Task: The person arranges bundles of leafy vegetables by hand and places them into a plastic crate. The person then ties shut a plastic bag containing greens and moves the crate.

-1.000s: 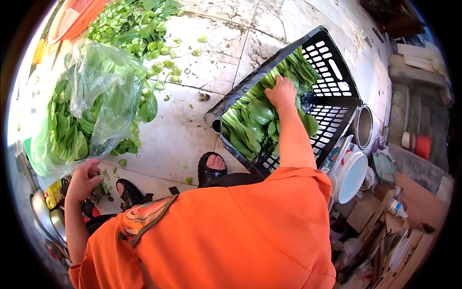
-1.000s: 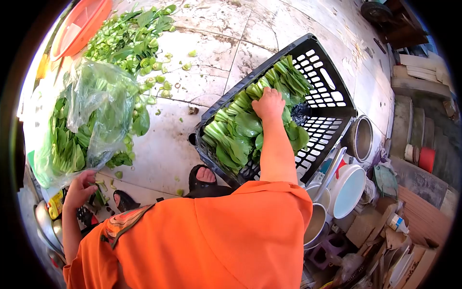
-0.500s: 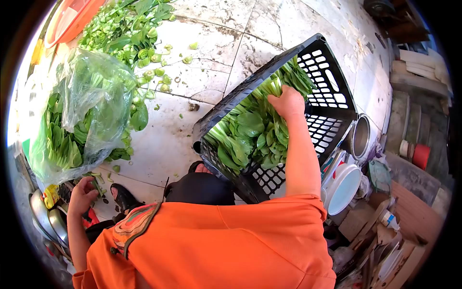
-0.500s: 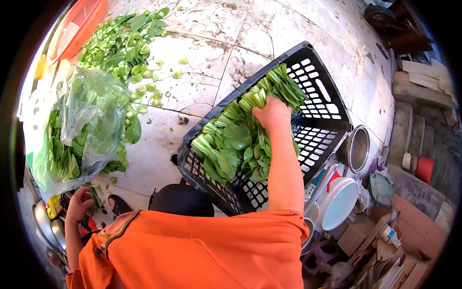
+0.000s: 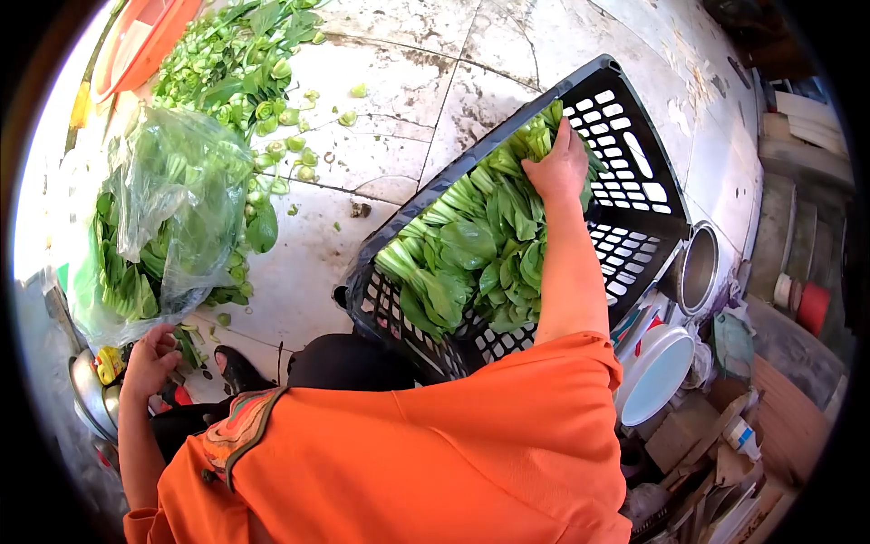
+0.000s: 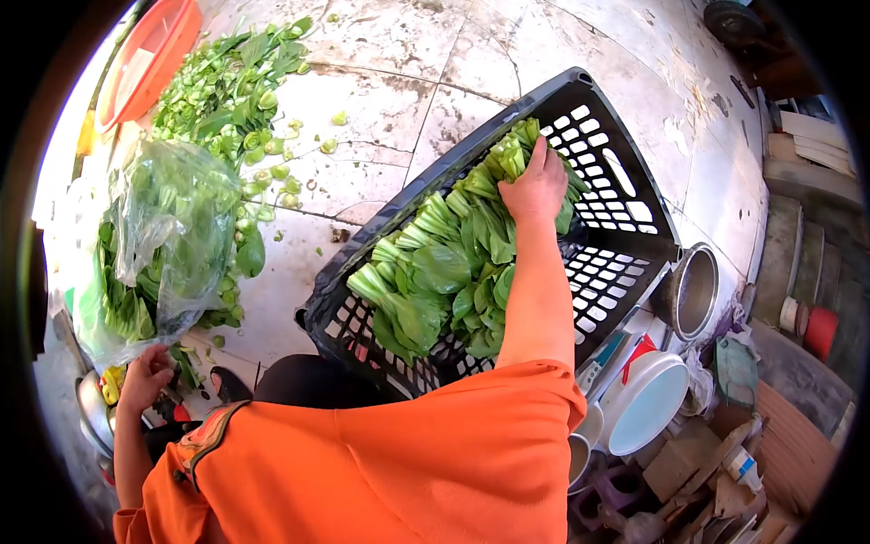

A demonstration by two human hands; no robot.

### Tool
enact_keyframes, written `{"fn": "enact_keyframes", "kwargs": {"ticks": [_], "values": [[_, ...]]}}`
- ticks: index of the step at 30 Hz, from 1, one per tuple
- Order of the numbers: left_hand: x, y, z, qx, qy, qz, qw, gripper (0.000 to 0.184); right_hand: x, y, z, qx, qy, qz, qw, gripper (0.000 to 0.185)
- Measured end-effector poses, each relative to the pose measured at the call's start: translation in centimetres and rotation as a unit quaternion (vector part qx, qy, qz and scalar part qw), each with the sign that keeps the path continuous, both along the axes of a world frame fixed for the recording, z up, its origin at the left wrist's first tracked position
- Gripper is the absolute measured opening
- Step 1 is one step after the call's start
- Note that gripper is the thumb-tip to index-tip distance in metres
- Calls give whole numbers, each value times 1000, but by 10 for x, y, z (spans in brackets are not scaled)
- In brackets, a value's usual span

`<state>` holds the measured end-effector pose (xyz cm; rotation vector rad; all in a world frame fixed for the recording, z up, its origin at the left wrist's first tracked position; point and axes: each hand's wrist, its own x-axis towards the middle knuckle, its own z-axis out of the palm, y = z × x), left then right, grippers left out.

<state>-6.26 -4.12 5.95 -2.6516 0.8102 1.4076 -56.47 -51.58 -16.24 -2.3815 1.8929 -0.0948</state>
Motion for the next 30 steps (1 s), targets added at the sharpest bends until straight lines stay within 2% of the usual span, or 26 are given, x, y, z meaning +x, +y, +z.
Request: {"fn": "enact_keyframes", "kwargs": {"ticks": [1, 6, 9, 11, 12, 14, 17, 22, 24, 26, 28, 29, 30], "values": [[1, -4, 1, -3, -2, -10, 1000, 47, 3, 1, 2, 2, 34, -12, 999, 111], [-16, -44, 21, 16, -32, -57, 998, 46, 2, -7, 6, 27, 61, -17, 998, 115], [-18, -57, 28, 5, -21, -56, 998, 46, -2, -9, 3, 14, 62, 3, 998, 111], [-15, -59, 28, -14, -38, -85, 996, 47, 8, -14, 14, 97, 109, -24, 989, 105], [-12, -61, 28, -19, -40, -82, 996, 47, 7, -13, 13, 62, 106, -11, 992, 97], [-7, -61, 29, -52, -48, -106, 992, 49, 4, -12, 12, 59, 99, -10, 993, 93], [10, -54, 26, -59, -51, -76, 994, 50, 2, -10, 20, 40, 82, -5, 996, 90], [35, -52, 26, -82, -45, -63, 994, 49, -4, 16, 68, 47, -54, -86, 994, 93], [40, -56, 24, -114, -55, -65, 990, 49, -11, 31, 87, 31, -176, -98, 979, 94], [46, -64, 25, -135, -50, -66, 987, 48, -24, 40, 86, 33, -348, -85, 933, 96], [58, -70, 26, -155, -52, -57, 985, 49, -22, 56, 114, 60, -477, -7, 877, 90], [70, -70, 22, -186, -98, -108, 972, 51, -17, 66, 121, 59, -568, 14, 820, 62], [83, -68, 19, -214, -145, -157, 953, 54, -17, 76, 141, 91, -552, 14, 829, 56]]}}
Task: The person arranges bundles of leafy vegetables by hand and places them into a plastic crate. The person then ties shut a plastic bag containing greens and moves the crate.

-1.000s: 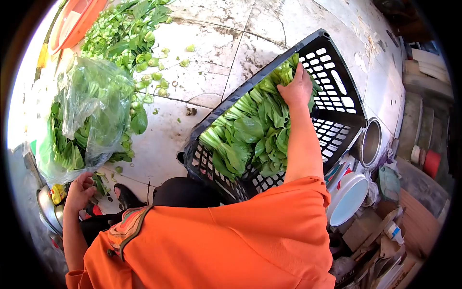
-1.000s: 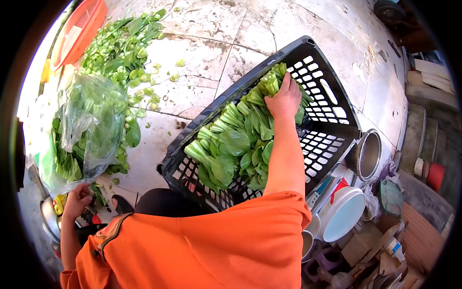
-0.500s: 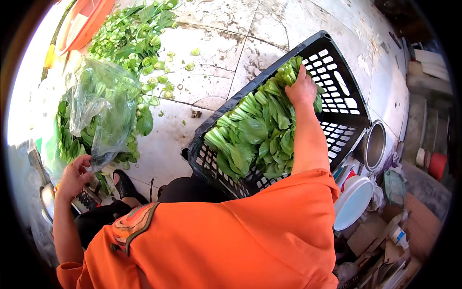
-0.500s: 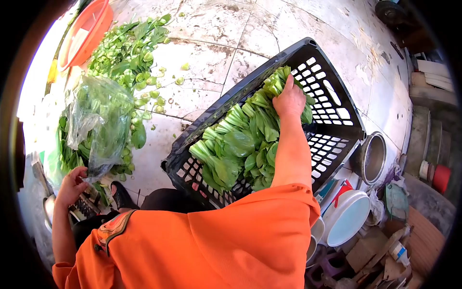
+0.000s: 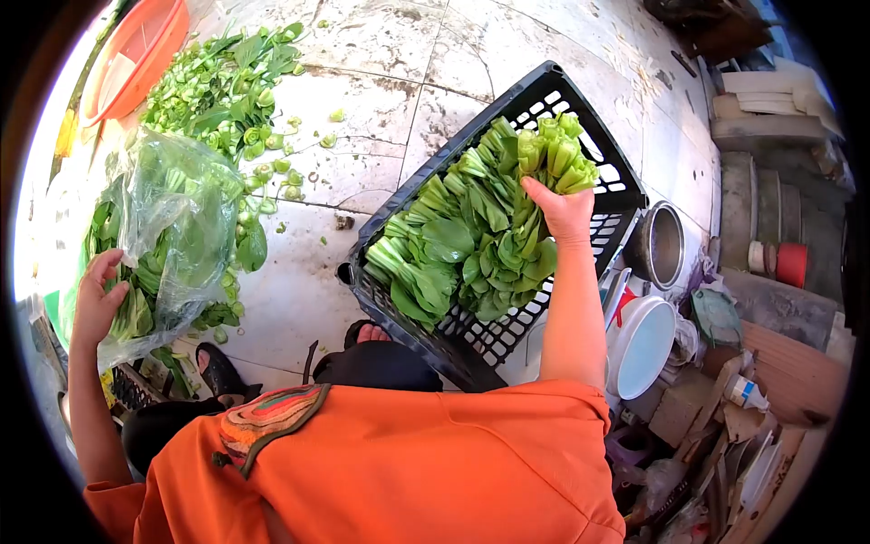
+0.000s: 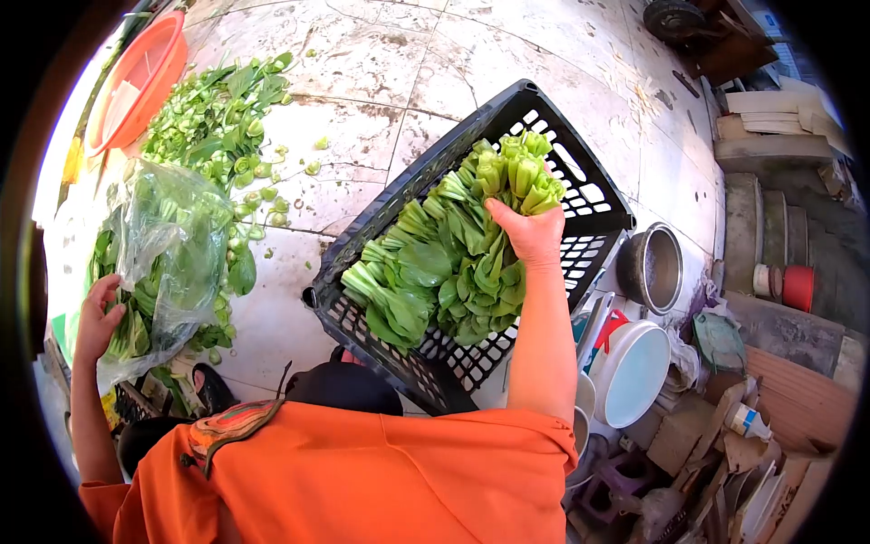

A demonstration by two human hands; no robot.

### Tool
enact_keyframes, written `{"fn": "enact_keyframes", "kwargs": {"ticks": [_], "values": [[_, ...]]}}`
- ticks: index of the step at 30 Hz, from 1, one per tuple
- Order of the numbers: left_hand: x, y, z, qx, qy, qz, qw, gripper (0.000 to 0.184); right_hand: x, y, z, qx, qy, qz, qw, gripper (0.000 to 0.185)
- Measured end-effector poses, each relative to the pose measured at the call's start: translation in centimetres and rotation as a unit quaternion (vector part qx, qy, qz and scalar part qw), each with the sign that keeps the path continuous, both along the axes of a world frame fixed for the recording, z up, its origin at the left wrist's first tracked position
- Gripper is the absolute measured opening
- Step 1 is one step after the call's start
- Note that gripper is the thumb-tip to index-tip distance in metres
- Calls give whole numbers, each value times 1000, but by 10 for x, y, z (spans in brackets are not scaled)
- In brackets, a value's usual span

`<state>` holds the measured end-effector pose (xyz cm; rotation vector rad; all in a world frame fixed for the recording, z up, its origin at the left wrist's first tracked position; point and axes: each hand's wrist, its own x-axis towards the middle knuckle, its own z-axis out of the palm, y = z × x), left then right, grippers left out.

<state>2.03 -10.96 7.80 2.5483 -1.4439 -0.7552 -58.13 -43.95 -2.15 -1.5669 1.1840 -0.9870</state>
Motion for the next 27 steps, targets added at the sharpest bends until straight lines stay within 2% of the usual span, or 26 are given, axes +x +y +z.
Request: {"fn": "enact_keyframes", "kwargs": {"ticks": [1, 2, 4, 5, 7, 9, 10, 11, 12, 13, 14, 16, 17, 18, 19, 20, 22, 23, 24, 25, 27], "values": [[9, -6, 3, -10, -57, -7, 998, 60, 2, 9, 12, 2, -10, 12, 1000, 55], [33, 0, -10, -108, -144, -60, 982, 63, 5, 18, 24, 4, -21, 25, 999, 53], [79, 5, -25, -177, -185, -24, 966, 63, 21, 39, 49, 28, -67, 47, 996, 59], [95, 4, -29, -165, -190, 4, 968, 61, 29, 50, 61, 32, -71, 48, 996, 60], [144, 10, -55, -116, -58, 105, 986, 60, 51, 71, 81, 63, -81, 63, 993, 63], [97, -15, -1, 114, -179, 199, 957, 56, 72, 86, 99, 108, -46, 108, 987, 65], [100, -20, 0, 172, -237, 181, 939, 56, 90, 95, 109, 127, -41, 133, 982, 67], [106, -5, -10, 40, -314, 115, 942, 60, 109, 103, 117, 142, -48, 153, 977, 70], [124, -3, -25, 72, -309, 148, 937, 65, 130, 112, 125, 163, -42, 174, 970, 72], [122, -10, -17, 118, -267, 175, 940, 68, 149, 117, 130, 164, -17, 197, 966, 75], [128, -5, -26, 58, -289, 177, 939, 70, 171, 124, 136, 189, 2, 213, 959, 85], [145, 0, -31, 32, -231, 148, 961, 68, 220, 137, 143, 224, 15, 261, 939, 95], [165, 5, -54, 4, -225, 149, 963, 68, 247, 145, 143, 231, 10, 280, 932, 99], [181, 9, -73, -24, -218, 148, 964, 68, 279, 156, 147, 237, 12, 281, 930, 92], [178, 4, -61, -3, -206, 160, 965, 57, 310, 164, 154, 265, 29, 318, 910, 90], [184, 4, -62, -5, -201, 170, 965, 57, 339, 171, 159, 293, 45, 354, 887, 87], [205, 8, -66, -108, -71, 135, 982, 40, 397, 186, 160, 324, 53, 430, 841, 79], [243, 1, -105, -206, 47, 124, 970, 33, 424, 194, 158, 314, 57, 461, 828, 69], [258, -2, -118, -258, 104, 121, 953, 31, 451, 201, 155, 304, 60, 492, 813, 59], [273, -4, -129, -306, 163, 115, 931, 28, 478, 209, 155, 306, 78, 510, 800, 57], [237, -8, -58, -441, 332, 119, 825, 27, 530, 221, 147, 291, 97, 549, 777, 51]]}}
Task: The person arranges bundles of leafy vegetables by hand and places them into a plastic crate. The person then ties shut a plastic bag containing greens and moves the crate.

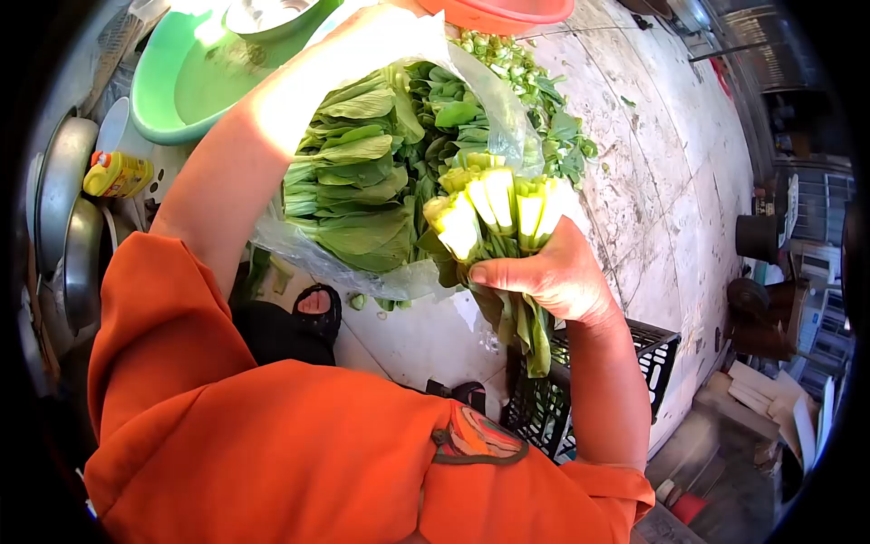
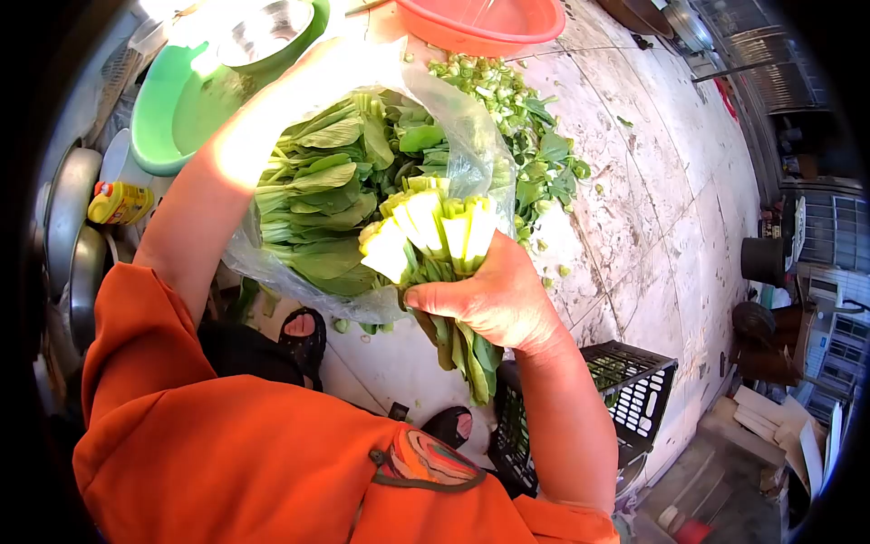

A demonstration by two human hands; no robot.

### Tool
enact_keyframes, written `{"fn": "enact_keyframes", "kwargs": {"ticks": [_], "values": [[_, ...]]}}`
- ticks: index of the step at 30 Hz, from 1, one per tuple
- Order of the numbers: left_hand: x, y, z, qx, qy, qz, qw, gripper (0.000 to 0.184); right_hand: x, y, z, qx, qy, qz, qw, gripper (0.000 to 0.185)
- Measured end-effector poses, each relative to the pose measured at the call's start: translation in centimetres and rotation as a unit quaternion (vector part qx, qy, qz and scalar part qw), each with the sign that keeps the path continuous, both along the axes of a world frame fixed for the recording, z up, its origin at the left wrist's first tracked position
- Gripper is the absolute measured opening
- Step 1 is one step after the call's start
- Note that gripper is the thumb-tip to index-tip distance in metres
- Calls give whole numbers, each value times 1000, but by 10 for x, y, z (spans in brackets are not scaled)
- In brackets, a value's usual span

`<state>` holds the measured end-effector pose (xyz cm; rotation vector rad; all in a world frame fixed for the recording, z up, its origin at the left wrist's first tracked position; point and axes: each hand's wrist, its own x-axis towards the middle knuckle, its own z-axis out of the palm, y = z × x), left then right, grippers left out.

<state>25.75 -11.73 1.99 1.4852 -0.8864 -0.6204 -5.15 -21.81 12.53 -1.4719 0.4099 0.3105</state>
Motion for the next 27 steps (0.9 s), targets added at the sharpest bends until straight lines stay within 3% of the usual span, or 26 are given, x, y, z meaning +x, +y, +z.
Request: {"fn": "enact_keyframes", "kwargs": {"ticks": [1, 2, 6, 9, 12, 14, 15, 17, 18, 19, 21, 25, 27], "values": [[-8, 7, 34, -4, 2, 6, 1000, 27, 25, 5, 3, -59, 53, 8, 997, 50], [-13, 15, 68, 88, -61, -2, 994, 29, 49, 8, -4, -94, 60, 13, 994, 51], [25, 10, 71, 164, -270, 20, 949, 30, 134, 19, -22, -362, 42, 45, 930, 66], [49, 6, 67, 200, -348, 12, 916, 33, 179, 22, -45, -442, 94, 2, 892, 71], [75, -1, 48, 74, -250, -130, 957, 31, 211, 26, -94, -443, 200, -83, 870, 69], [63, -20, 25, 114, -230, -18, 966, 31, 217, 38, -125, -484, 219, -119, 839, 71], [47, -14, 40, 115, -227, -19, 967, 31, 221, 46, -136, -509, 219, -136, 821, 71], [18, -2, 58, 138, -37, 18, 990, 27, 226, 53, -150, -527, 226, -139, 807, 71], [27, -2, 47, 157, -253, -36, 954, 26, 229, 53, -155, -529, 228, -135, 806, 71], [27, -1, 34, 158, -250, -43, 954, 26, 230, 52, -159, -531, 229, -132, 805, 70], [20, 2, 25, 81, -26, 15, 996, 25, 231, 52, -164, -525, 245, -125, 805, 72], [-6, 9, 19, -4, 76, 15, 997, 24, 225, 54, -193, -563, 221, -114, 788, 76], [-19, 12, 23, 78, 117, 0, 990, 24, 219, 51, -201, -587, 195, -85, 781, 75]]}}
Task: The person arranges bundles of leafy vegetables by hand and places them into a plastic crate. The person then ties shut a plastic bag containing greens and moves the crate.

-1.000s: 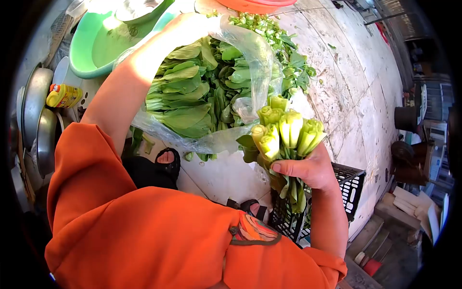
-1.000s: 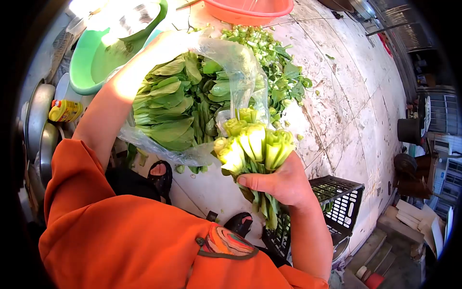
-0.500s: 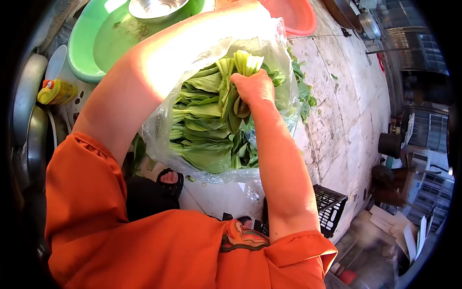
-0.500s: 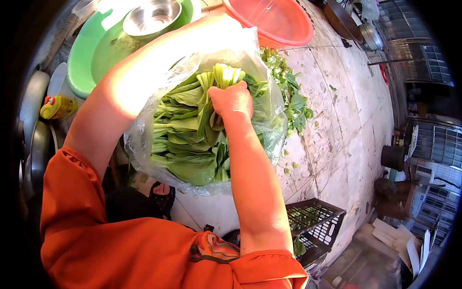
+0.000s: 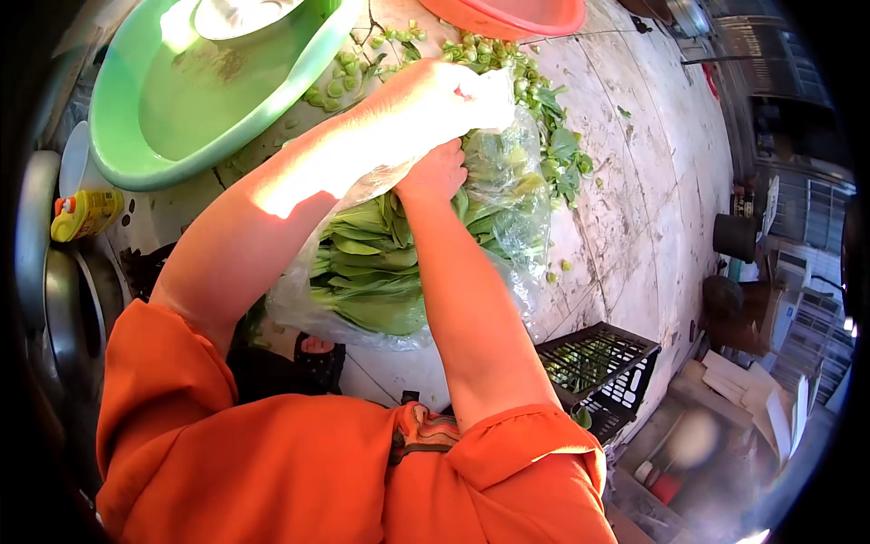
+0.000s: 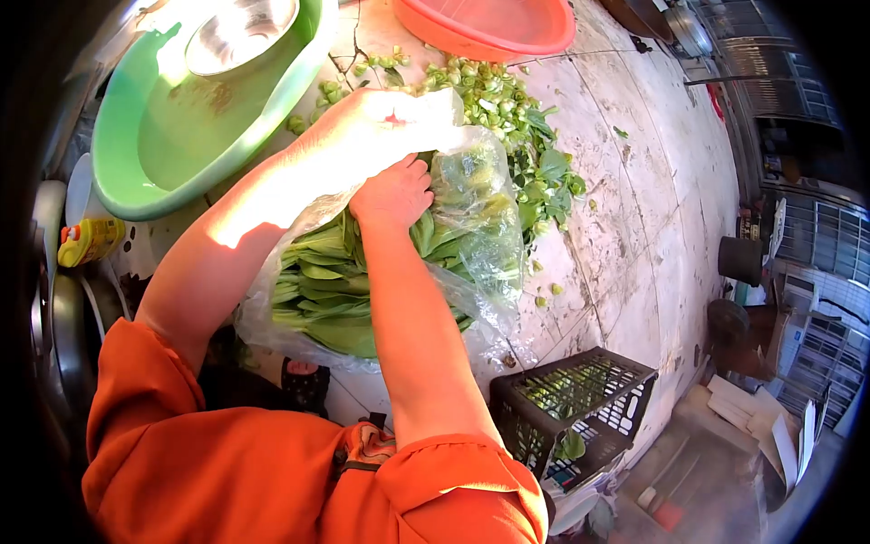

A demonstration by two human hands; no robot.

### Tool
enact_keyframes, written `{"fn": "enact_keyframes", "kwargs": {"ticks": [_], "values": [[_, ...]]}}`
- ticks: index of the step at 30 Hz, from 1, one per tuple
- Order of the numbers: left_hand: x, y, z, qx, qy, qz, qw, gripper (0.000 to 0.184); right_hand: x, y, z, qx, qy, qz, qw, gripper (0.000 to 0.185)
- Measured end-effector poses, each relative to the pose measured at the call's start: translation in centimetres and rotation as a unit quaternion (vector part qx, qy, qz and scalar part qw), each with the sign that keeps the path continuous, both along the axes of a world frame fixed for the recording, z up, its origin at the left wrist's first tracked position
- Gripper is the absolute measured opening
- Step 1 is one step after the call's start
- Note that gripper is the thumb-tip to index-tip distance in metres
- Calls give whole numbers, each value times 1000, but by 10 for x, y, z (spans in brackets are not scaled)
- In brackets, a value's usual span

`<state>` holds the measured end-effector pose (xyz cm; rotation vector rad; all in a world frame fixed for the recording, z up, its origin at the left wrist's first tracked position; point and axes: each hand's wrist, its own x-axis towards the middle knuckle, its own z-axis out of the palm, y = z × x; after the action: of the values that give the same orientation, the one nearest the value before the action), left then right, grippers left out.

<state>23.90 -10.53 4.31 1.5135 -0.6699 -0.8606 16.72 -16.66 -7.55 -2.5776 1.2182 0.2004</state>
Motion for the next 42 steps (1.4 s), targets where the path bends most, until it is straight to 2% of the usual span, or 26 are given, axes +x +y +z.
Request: {"fn": "enact_keyframes", "kwargs": {"ticks": [1, 2, 4, 6, 8, 10, 12, 14, 16, 17, 18, 20, 21, 22, 24, 25, 26, 27, 28, 30, 31, 33, 35, 37, 40, 42], "values": [[0, -6, -23, 6, -97, -14, 995, 22, 0, 0, 2, 8, -9, -1, 1000, 81], [-4, -3, -20, 1, -99, -27, 995, 22, 0, -1, 9, 4, -11, -14, 1000, 81], [-16, 2, -13, 46, 89, -7, 995, 21, 1, -4, 31, 78, 30, 5, 997, 93], [-21, -2, -30, -45, 115, 51, 991, 22, -4, -11, 40, 142, -1, -20, 990, 105], [-27, 5, -18, -8, 93, 81, 992, 27, -24, -19, 53, 223, -75, -10, 972, 107], [-21, 11, -24, 12, 33, 42, 998, 28, -51, -29, 72, 292, -169, 8, 941, 108], [-15, 12, -33, 55, 39, 40, 997, 30, -78, -41, 68, 188, -210, 45, 958, 106], [-18, 10, -47, -6, 41, 50, 998, 33, -117, -52, 89, 168, -204, 20, 964, 105], [-11, 4, -56, 16, -41, 17, 999, 38, -159, -66, 104, 143, -183, 58, 971, 101], [-11, 3, -62, 19, -142, 4, 990, 43, -182, -68, 121, 134, -152, 57, 978, 95], [-22, 2, -57, 119, -298, 38, 946, 51, -208, -72, 131, 131, -156, 43, 978, 95], [-45, -2, -38, 155, -577, 0, 802, 60, -254, -82, 145, 75, -208, 104, 970, 89], [-49, -5, -44, 117, -658, 27, 743, 62, -281, -89, 137, -8, -246, 143, 958, 79], [-49, -7, -52, 76, -730, 53, 677, 65, -311, -99, 140, -29, -232, 159, 959, 74], [-67, -12, -42, 19, -756, 10, 655, 63, -384, -120, 155, -36, -181, 150, 971, 58], [-77, -14, -36, -9, -767, -12, 642, 62, -427, -136, 150, -101, -203, 148, 963, 50], [-97, -15, -26, -37, -755, -70, 651, 60, -472, -152, 149, -135, -197, 112, 965, 43], [-97, -17, -28, -9, -725, -146, 673, 55, -515, -166, 149, -86, -171, 3, 981, 42], [-99, -16, -37, 75, -695, -179, 692, 54, -561, -181, 142, -49, -168, -113, 978, 42], [-125, -21, -43, 155, -655, -120, 730, 53, -647, -198, 124, -72, -75, -233, 967, 50], [-123, -25, -56, 154, -659, -125, 726, 53, -681, -203, 115, -28, -37, -297, 954, 55], [-88, -29, -88, 242, -575, -104, 774, 54, -729, -201, 90, -31, 18, -328, 944, 58], [-74, -35, -93, 274, -562, -106, 773, 53, -757, -202, 63, -32, 50, -344, 937, 58], [-78, -42, -83, 319, -507, -105, 793, 50, -771, -207, 39, -123, 75, -379, 914, 59], [-63, -43, -82, 325, -490, -74, 805, 43, -773, -220, 23, -82, 120, -422, 895, 64], [-52, -44, -80, 295, -471, -75, 828, 42, -777, -228, 8, -79, 150, -404, 899, 63]]}}
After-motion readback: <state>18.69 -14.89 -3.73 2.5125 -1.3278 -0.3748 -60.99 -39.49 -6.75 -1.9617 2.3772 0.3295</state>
